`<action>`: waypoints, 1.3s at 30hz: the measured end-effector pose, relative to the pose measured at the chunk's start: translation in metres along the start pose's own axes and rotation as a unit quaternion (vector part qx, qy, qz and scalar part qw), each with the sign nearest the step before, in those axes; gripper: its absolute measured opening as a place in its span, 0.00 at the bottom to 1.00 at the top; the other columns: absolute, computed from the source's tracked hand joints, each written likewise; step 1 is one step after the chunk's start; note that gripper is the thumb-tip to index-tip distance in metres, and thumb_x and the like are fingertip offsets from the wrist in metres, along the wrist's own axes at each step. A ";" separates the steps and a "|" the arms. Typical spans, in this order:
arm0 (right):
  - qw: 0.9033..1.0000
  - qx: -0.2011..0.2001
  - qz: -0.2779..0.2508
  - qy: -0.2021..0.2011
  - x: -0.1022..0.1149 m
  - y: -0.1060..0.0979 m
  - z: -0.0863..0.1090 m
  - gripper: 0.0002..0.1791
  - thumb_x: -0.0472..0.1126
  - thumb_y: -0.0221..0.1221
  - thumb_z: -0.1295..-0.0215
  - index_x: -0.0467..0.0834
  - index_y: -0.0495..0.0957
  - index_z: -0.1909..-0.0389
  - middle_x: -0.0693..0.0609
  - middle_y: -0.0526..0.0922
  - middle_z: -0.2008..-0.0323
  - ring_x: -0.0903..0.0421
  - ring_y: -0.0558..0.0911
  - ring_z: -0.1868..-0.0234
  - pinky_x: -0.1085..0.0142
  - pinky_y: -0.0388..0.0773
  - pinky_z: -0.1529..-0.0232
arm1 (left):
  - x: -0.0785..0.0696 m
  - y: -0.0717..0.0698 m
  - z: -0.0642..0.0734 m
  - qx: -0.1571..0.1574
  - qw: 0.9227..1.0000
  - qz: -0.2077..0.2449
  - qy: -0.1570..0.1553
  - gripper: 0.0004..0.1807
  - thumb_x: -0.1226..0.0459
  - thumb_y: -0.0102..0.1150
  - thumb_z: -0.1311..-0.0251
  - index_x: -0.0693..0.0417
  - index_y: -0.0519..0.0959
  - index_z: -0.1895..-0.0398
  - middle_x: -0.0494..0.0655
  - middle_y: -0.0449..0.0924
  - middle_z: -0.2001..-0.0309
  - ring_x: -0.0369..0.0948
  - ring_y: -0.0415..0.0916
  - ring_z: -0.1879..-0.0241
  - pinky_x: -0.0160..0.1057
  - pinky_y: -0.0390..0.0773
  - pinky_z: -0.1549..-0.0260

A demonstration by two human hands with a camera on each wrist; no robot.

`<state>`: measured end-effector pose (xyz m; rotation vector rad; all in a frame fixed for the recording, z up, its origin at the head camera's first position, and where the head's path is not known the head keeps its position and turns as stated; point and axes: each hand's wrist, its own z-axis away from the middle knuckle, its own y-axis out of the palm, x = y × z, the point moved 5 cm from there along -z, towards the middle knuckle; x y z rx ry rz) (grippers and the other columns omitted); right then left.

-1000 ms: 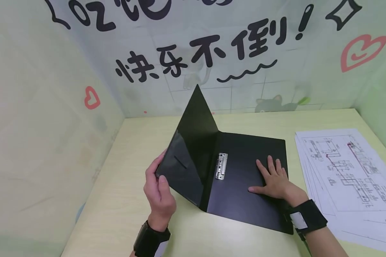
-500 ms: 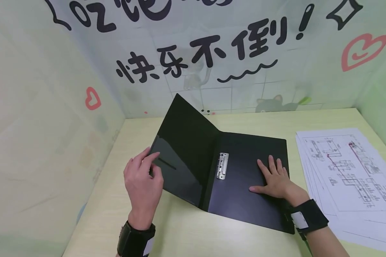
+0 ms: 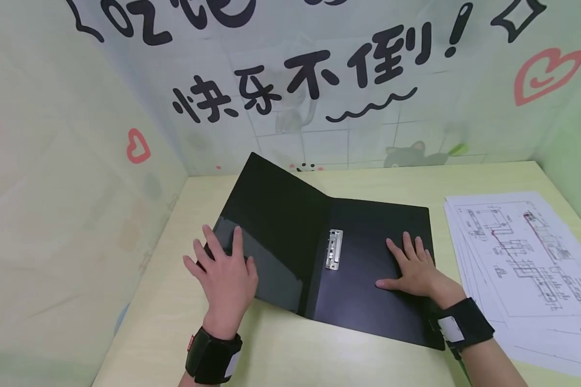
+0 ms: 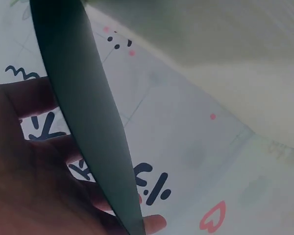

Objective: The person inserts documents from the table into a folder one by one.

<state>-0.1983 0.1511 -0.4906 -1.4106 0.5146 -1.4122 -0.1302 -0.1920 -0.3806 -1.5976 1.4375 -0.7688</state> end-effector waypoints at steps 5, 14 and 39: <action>1.000 0.010 -0.007 -0.002 0.002 0.001 0.001 0.60 0.62 0.70 0.50 0.35 0.52 0.25 0.23 0.38 0.25 0.20 0.37 0.27 0.27 0.38 0.32 | 0.011 0.026 0.006 0.130 0.991 0.005 -0.039 0.36 0.52 0.59 0.37 0.52 0.64 0.27 0.75 0.46 0.25 0.77 0.44 0.29 0.74 0.45 0.33; 0.999 0.026 -0.017 -0.007 0.003 0.002 0.002 0.61 0.63 0.70 0.51 0.36 0.51 0.24 0.25 0.37 0.25 0.21 0.36 0.26 0.29 0.36 0.30 | 0.014 0.069 0.027 0.270 0.961 0.018 -0.057 0.40 0.46 0.50 0.33 0.52 0.54 0.22 0.73 0.36 0.23 0.74 0.33 0.25 0.74 0.36 0.31; 0.998 0.033 -0.048 -0.018 -0.027 -0.008 0.016 0.62 0.60 0.73 0.56 0.37 0.53 0.25 0.26 0.36 0.24 0.22 0.33 0.26 0.29 0.34 0.30 | -0.048 0.087 0.049 0.309 0.945 0.092 0.052 0.36 0.51 0.51 0.34 0.45 0.57 0.23 0.64 0.43 0.21 0.68 0.38 0.23 0.77 0.39 0.34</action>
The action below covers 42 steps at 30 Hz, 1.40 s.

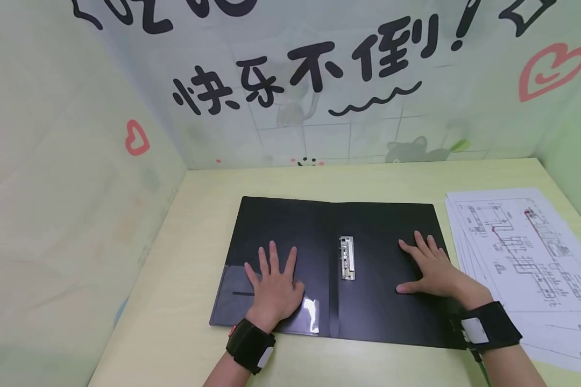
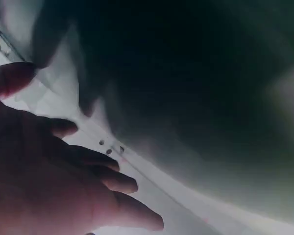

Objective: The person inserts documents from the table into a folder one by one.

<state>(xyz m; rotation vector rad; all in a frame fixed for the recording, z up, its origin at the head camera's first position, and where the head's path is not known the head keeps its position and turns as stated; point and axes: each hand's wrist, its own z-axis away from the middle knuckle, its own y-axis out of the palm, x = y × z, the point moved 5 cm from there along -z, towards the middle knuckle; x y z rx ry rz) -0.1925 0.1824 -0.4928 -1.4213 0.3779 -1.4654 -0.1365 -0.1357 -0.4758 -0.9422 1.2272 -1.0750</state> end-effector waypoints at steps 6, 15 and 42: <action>1.000 0.003 -0.003 0.008 -0.013 -0.004 0.008 0.63 0.58 0.75 0.57 0.36 0.53 0.25 0.25 0.35 0.25 0.22 0.31 0.27 0.28 0.34 0.31 | -0.011 0.009 -0.001 0.038 0.999 0.001 0.011 0.43 0.36 0.49 0.36 0.39 0.52 0.21 0.60 0.39 0.20 0.66 0.35 0.22 0.79 0.39 0.36; 0.999 0.014 0.032 0.018 -0.011 -0.008 0.008 0.64 0.58 0.76 0.61 0.35 0.55 0.27 0.23 0.39 0.26 0.19 0.37 0.28 0.26 0.38 0.33 | -0.012 0.011 0.002 0.085 0.996 -0.002 -0.010 0.54 0.28 0.56 0.50 0.33 0.51 0.22 0.58 0.38 0.20 0.64 0.37 0.22 0.81 0.44 0.39; 0.998 0.013 0.057 0.011 0.048 0.001 -0.017 0.65 0.66 0.64 0.44 0.18 0.47 0.30 0.20 0.39 0.27 0.23 0.41 0.26 0.33 0.48 0.29 | -0.022 0.006 -0.003 0.134 0.989 0.059 -0.026 0.54 0.44 0.75 0.55 0.40 0.59 0.24 0.61 0.38 0.20 0.68 0.34 0.23 0.82 0.48 0.41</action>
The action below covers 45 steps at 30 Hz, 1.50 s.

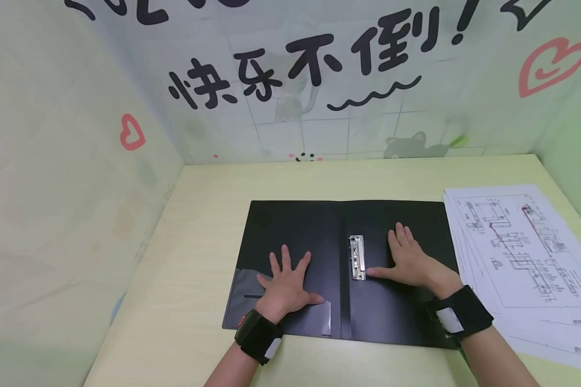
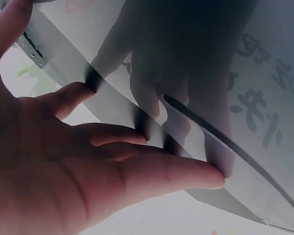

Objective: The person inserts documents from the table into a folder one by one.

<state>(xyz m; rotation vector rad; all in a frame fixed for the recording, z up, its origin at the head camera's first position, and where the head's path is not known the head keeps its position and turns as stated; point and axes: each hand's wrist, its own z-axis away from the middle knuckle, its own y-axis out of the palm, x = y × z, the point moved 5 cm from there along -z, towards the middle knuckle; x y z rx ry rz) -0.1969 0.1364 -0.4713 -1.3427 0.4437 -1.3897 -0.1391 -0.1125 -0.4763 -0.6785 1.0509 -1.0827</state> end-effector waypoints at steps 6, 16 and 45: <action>0.999 0.011 0.013 0.035 0.015 0.008 -0.011 0.69 0.73 0.60 0.46 0.18 0.44 0.30 0.20 0.38 0.27 0.23 0.39 0.26 0.36 0.50 0.28 | -0.001 0.000 -0.001 -0.005 1.000 -0.006 0.001 0.54 0.44 0.75 0.57 0.40 0.59 0.24 0.62 0.39 0.20 0.68 0.36 0.23 0.82 0.50 0.41; 0.995 0.010 0.058 0.082 0.017 0.014 -0.018 0.75 0.77 0.62 0.54 0.18 0.46 0.30 0.20 0.42 0.27 0.23 0.44 0.26 0.34 0.61 0.34 | -0.001 -0.001 -0.002 -0.002 1.000 -0.011 -0.007 0.55 0.44 0.75 0.57 0.40 0.59 0.24 0.62 0.39 0.20 0.68 0.36 0.23 0.81 0.51 0.41; 0.997 0.020 0.045 0.060 0.018 0.003 -0.018 0.66 0.75 0.60 0.49 0.20 0.56 0.32 0.18 0.49 0.29 0.22 0.51 0.28 0.32 0.68 0.40 | 0.000 0.002 -0.005 0.006 1.000 -0.020 -0.016 0.55 0.43 0.74 0.56 0.38 0.57 0.23 0.59 0.36 0.20 0.66 0.33 0.22 0.80 0.50 0.39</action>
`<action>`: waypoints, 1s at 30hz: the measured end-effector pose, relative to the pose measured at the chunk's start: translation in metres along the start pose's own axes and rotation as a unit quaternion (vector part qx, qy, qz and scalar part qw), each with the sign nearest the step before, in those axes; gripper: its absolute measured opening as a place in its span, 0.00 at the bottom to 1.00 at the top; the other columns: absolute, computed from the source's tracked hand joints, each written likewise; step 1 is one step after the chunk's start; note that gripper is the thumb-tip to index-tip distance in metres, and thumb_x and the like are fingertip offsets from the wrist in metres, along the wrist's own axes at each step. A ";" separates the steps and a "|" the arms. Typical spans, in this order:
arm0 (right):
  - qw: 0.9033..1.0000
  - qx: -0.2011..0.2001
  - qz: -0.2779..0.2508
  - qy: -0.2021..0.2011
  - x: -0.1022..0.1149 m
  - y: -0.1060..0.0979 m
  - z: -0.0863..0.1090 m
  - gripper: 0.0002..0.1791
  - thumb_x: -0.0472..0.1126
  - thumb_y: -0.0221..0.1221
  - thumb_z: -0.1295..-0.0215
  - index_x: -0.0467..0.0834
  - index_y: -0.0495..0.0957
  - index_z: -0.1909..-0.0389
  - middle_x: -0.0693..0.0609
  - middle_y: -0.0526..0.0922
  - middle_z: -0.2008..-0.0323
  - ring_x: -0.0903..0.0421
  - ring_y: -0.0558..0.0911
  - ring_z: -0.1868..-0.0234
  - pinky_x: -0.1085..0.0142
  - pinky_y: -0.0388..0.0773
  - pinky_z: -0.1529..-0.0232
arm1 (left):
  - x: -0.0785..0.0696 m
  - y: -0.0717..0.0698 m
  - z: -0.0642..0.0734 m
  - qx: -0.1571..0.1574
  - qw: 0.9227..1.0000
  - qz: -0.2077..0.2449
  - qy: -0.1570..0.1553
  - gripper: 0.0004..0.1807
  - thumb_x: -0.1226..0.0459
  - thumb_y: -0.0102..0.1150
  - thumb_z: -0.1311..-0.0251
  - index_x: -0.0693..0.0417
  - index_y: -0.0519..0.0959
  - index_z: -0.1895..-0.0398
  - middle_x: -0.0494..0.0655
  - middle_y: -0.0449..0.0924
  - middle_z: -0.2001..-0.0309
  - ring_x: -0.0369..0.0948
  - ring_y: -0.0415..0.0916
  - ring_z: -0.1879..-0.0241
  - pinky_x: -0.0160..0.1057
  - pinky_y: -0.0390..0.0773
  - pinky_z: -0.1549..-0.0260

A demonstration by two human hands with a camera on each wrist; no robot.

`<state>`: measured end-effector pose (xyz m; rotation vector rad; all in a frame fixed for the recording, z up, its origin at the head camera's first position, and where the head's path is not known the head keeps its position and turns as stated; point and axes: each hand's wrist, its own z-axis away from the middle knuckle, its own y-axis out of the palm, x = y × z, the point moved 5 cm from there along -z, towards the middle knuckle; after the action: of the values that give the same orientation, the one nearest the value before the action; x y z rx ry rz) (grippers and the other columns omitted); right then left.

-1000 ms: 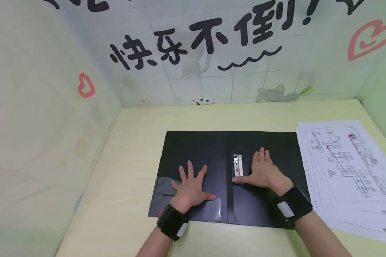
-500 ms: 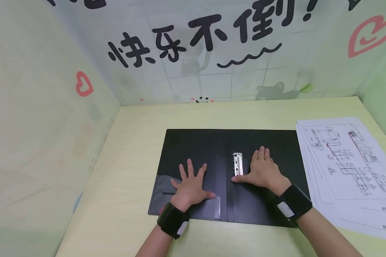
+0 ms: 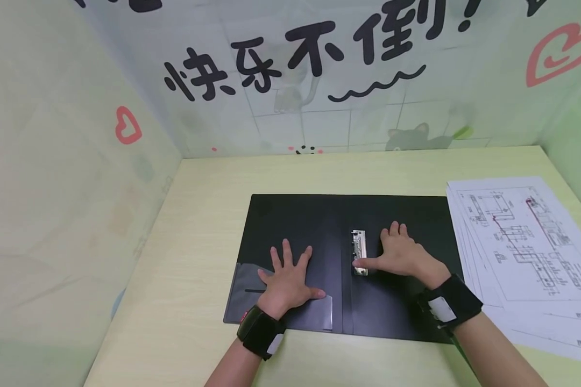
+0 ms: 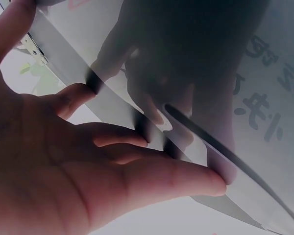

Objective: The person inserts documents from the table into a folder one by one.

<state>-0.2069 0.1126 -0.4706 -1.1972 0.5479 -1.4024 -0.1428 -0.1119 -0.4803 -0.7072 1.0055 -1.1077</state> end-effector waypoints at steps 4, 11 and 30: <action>1.000 0.008 -0.022 -0.011 0.001 -0.005 0.000 0.63 0.77 0.54 0.45 0.23 0.60 0.32 0.19 0.50 0.29 0.21 0.51 0.28 0.31 0.64 0.38 | -0.001 0.000 0.000 0.004 1.000 -0.002 -0.002 0.55 0.43 0.74 0.56 0.37 0.57 0.23 0.59 0.36 0.20 0.66 0.33 0.22 0.80 0.49 0.39; 0.999 0.011 -0.025 -0.018 0.000 -0.008 -0.001 0.61 0.78 0.47 0.41 0.25 0.60 0.31 0.19 0.51 0.29 0.21 0.50 0.28 0.30 0.61 0.36 | -0.001 -0.001 0.000 0.001 1.000 -0.006 -0.003 0.55 0.43 0.74 0.56 0.37 0.56 0.23 0.59 0.36 0.20 0.66 0.33 0.22 0.80 0.50 0.39; 0.996 -0.064 -0.035 -0.050 0.010 -0.019 -0.007 0.42 0.67 0.43 0.28 0.32 0.71 0.35 0.30 0.74 0.37 0.33 0.76 0.39 0.41 0.76 0.45 | -0.001 -0.001 0.002 0.009 1.000 0.003 0.002 0.55 0.43 0.73 0.55 0.37 0.56 0.23 0.59 0.35 0.20 0.66 0.32 0.22 0.81 0.48 0.39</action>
<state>-0.2197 0.1061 -0.4529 -1.3933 0.5368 -1.3746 -0.1415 -0.1113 -0.4785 -0.6886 0.9995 -1.1120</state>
